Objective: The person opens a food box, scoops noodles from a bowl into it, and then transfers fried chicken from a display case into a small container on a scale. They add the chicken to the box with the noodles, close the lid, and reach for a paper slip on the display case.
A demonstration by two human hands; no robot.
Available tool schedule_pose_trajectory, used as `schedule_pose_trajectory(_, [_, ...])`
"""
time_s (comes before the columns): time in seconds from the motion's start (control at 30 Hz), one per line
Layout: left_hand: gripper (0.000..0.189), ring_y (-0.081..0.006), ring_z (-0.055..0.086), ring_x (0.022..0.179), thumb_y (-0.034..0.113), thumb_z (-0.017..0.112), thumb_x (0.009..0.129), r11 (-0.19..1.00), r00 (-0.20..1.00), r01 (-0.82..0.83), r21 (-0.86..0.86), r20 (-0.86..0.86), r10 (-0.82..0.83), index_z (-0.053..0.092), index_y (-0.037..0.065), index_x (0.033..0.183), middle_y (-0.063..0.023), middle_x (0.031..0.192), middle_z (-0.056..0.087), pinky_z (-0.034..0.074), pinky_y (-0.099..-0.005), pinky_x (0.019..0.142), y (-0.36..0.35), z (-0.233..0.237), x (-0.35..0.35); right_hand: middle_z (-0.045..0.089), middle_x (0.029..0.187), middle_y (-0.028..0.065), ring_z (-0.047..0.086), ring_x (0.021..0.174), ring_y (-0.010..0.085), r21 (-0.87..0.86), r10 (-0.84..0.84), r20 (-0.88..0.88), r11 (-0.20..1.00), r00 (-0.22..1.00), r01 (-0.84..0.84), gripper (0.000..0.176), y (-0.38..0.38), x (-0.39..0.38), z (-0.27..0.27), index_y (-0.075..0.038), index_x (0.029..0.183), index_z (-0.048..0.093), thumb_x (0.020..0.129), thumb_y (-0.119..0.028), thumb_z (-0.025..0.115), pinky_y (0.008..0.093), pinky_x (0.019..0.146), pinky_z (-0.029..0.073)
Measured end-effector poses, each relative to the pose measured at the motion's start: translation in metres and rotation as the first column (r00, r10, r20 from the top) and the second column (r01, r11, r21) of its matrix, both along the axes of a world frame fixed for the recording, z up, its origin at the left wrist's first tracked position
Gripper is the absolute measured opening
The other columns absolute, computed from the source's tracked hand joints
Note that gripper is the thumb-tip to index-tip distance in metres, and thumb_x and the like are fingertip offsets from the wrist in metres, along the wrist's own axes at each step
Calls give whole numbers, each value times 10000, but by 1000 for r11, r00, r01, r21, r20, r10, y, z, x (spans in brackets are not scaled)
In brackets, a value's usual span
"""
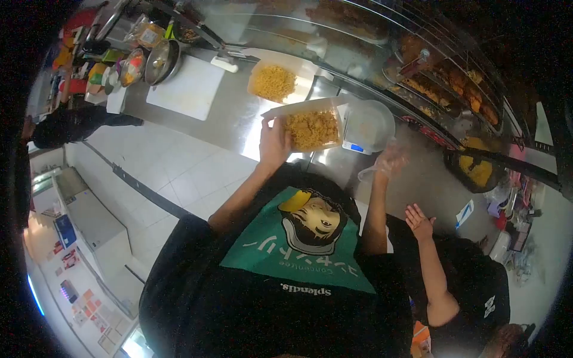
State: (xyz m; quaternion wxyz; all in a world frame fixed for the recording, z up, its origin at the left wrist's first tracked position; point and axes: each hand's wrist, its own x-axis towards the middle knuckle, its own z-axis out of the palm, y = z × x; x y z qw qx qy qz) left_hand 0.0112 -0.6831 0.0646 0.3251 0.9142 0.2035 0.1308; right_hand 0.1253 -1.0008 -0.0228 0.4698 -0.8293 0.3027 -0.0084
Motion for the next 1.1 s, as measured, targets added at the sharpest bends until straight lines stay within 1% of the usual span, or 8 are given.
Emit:
schedule_pose_trajectory(0.07, [445,-405,591,911,43,594,850,998,998,-1,-57,-68,-3,502,104,1281,-218,1184,456,506,-472,791,-3,-6,-1,630,1101,135,591,1028,247,-628,420,620,772,663,99,313,44,-25,77,-53,1173,593,917,-231,623,387,893,474])
schedule_pose_trajectory(0.13, [476,-389,594,906,13,559,855,989,995,14,-145,-96,-28,507,149,1308,-214,1189,444,512,-462,797,-2,-14,-3,622,1110,157,594,1023,287,-367,505,704,860,499,-354,264,77,-33,72,-87,1107,646,876,-216,640,386,902,471])
schedule_pose_trajectory(0.2, [489,-378,599,908,-34,507,857,980,994,90,-178,-42,-99,525,174,1298,-202,1197,442,518,-450,794,0,-27,-7,616,1112,146,583,1038,332,361,591,441,572,676,-736,288,128,-49,68,-110,1108,640,827,-176,647,424,912,462])
schedule_pose_trajectory(0.27, [425,-375,597,923,-65,473,853,980,994,105,-170,9,-105,544,99,1238,-208,1168,475,510,-428,815,-1,-23,-10,611,1078,107,579,1031,340,-645,966,245,224,80,-730,302,179,-33,111,-125,1087,636,786,-144,645,461,903,457])
schedule_pose_trajectory(0.37, [346,-417,572,952,-97,431,834,883,997,-29,-468,53,61,487,-2,1161,-231,1089,534,477,-434,862,0,-30,-8,609,1043,80,571,1040,335,-741,978,206,166,15,-651,287,207,-22,81,-113,1068,623,782,-130,639,477,890,457])
schedule_pose_trajectory(0.5, [337,-433,565,965,-85,432,846,962,999,0,-274,31,9,472,11,1167,-239,1092,536,472,-452,853,1,-27,-12,595,1047,88,548,1071,334,-727,998,23,61,65,-684,274,200,-18,68,-111,1045,619,775,-144,649,464,898,453])
schedule_pose_trajectory(0.93, [249,-435,633,916,-30,492,876,947,993,-107,-303,15,117,503,18,1120,-238,975,649,502,-474,776,4,-7,-10,653,1043,174,623,1002,347,-337,682,431,730,591,-595,247,77,12,114,-63,1065,655,856,-192,634,409,897,489])
schedule_pose_trajectory(1.1, [310,-445,640,896,-29,493,847,942,987,-162,-294,-38,157,496,13,1155,-256,979,654,508,-494,781,26,-14,-19,665,959,154,631,908,350,-364,653,234,745,720,-558,198,49,10,95,-86,1027,656,868,-200,621,432,801,500])
